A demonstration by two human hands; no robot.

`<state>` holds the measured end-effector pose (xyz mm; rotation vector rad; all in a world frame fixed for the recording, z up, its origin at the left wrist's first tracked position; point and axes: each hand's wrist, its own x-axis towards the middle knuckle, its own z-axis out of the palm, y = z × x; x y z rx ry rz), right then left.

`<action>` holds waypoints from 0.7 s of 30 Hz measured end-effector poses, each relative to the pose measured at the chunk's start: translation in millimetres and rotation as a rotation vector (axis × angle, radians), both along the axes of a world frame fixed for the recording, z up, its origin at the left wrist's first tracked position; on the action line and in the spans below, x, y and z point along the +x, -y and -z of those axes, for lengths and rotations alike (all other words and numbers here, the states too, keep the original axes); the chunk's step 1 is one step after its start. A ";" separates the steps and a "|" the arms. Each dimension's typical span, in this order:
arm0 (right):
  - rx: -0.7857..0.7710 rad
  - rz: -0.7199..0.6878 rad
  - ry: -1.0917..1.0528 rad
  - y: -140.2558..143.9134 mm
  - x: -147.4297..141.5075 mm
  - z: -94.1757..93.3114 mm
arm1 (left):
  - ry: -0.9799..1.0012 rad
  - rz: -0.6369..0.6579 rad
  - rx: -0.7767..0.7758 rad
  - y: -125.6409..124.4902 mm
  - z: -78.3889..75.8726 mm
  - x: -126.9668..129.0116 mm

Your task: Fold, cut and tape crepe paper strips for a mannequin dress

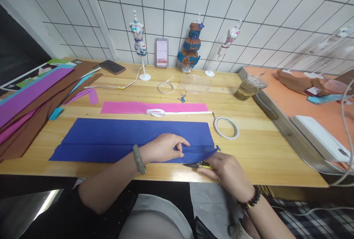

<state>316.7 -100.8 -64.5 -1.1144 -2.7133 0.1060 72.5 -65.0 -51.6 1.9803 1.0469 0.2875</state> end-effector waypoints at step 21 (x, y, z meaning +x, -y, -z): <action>0.089 0.010 0.018 -0.4 -6.4 2.2 | 0.027 -0.002 -0.016 -1.4 -1.4 -2.2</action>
